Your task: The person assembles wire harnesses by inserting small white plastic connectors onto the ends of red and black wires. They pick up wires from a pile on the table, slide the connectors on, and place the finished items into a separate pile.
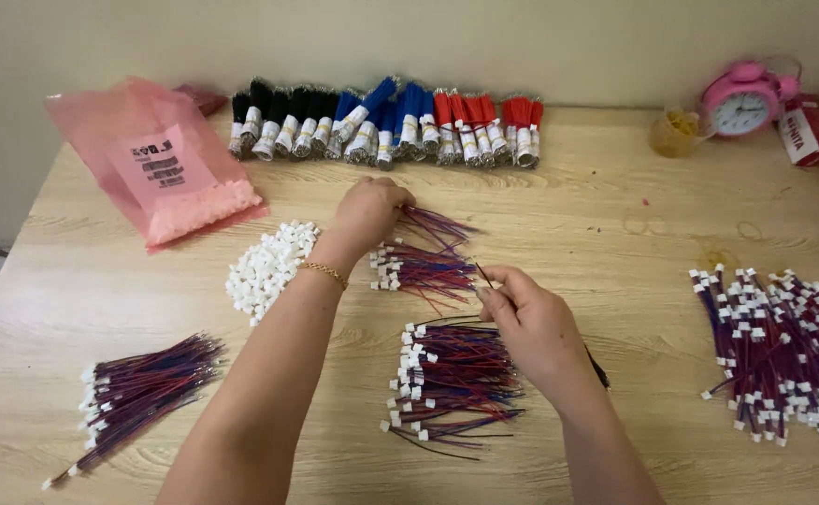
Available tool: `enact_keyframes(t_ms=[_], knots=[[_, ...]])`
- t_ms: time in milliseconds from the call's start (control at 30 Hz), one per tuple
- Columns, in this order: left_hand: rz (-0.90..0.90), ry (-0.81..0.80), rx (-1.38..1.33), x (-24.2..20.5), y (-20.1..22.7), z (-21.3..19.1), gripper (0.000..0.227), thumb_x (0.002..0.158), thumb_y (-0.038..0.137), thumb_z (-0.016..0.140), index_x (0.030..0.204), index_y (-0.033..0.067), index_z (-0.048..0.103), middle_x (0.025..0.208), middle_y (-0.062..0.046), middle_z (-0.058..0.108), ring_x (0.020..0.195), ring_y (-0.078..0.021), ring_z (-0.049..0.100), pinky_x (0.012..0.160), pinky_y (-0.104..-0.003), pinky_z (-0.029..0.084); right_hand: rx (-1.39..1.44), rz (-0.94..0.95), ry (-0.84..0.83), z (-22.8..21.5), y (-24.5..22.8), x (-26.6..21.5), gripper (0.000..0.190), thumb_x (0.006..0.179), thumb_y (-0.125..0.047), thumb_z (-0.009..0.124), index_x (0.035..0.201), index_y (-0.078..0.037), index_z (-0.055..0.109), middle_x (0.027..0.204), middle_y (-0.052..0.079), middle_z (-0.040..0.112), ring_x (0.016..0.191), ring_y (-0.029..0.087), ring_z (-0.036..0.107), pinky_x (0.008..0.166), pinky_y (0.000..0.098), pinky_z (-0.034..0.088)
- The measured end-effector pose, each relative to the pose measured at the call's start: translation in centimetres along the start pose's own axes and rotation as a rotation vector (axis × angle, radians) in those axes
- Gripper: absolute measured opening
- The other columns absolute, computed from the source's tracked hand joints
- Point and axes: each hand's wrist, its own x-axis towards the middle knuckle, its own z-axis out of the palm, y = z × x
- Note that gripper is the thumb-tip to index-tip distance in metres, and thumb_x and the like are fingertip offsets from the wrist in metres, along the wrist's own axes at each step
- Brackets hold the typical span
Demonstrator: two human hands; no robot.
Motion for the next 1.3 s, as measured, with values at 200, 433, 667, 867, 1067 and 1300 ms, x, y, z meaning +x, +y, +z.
enact_keyframes(t_ms=[200, 433, 667, 867, 1067, 1300], knots=[[-0.039, -0.041, -0.126, -3.9, 2.8, -6.0, 0.021, 0.080, 0.028, 0.072, 0.099, 0.0201, 0.072, 0.084, -0.009, 0.070, 0.088, -0.0350, 0.068, 0.076, -0.049, 0.054, 0.055, -0.023, 0.030, 0.5, -1.0, -0.1, 0.018, 0.094, -0.025, 0.058, 0.107, -0.018, 0.068, 0.071, 0.008, 0.073, 0.072, 0.022, 0.068, 0.072, 0.0370, 0.053], [0.029, 0.079, -0.127, -5.9, 3.9, -8.1, 0.023, 0.085, 0.023, 0.068, 0.107, 0.0216, 0.072, 0.088, -0.010, 0.070, 0.086, -0.0356, 0.068, 0.075, -0.048, 0.054, 0.108, -0.127, 0.076, 0.3, -1.9, -0.6, 0.018, 0.095, -0.021, 0.059, 0.099, -0.012, 0.073, 0.071, 0.011, 0.072, 0.072, 0.022, 0.068, 0.071, 0.0360, 0.054], [-0.181, 0.225, -0.599, -10.6, 9.4, -12.4, 0.037, 0.088, 0.015, 0.064, 0.124, 0.0255, 0.066, 0.081, -0.009, 0.067, 0.082, -0.0283, 0.067, 0.074, -0.041, 0.053, 0.199, -0.203, 0.132, 0.4, -3.5, -2.0, 0.014, 0.093, -0.016, 0.063, 0.099, -0.008, 0.072, 0.067, 0.010, 0.068, 0.068, 0.016, 0.061, 0.069, 0.0343, 0.054], [-0.225, 0.398, -0.919, -13.5, 12.5, -14.2, 0.020, 0.090, 0.007, 0.064, 0.109, 0.0104, 0.069, 0.078, -0.009, 0.068, 0.073, -0.0177, 0.065, 0.067, -0.031, 0.056, 0.192, -0.353, 0.200, 1.0, -4.6, -2.4, 0.009, 0.091, -0.011, 0.066, 0.092, -0.005, 0.072, 0.073, 0.013, 0.068, 0.073, 0.021, 0.067, 0.070, 0.0346, 0.055], [-0.223, 0.399, -1.264, -15.5, 14.3, -13.4, 0.027, 0.096, 0.005, 0.054, 0.121, 0.0024, 0.063, 0.080, -0.009, 0.065, 0.077, -0.0146, 0.060, 0.071, -0.028, 0.055, 0.184, -0.409, 0.240, 1.3, -5.4, -3.0, 0.009, 0.090, -0.013, 0.068, 0.091, -0.006, 0.073, 0.076, 0.012, 0.067, 0.078, 0.022, 0.068, 0.071, 0.0346, 0.054], [-0.260, 0.363, -1.540, -15.8, 15.3, -12.0, 0.021, 0.099, 0.012, 0.050, 0.115, 0.0029, 0.062, 0.088, -0.012, 0.071, 0.076, -0.0145, 0.069, 0.070, -0.026, 0.060, 0.114, -0.542, 0.300, 1.0, -7.1, -4.0, 0.003, 0.087, -0.008, 0.070, 0.088, -0.006, 0.071, 0.071, 0.011, 0.062, 0.067, 0.022, 0.063, 0.059, 0.0312, 0.050]])
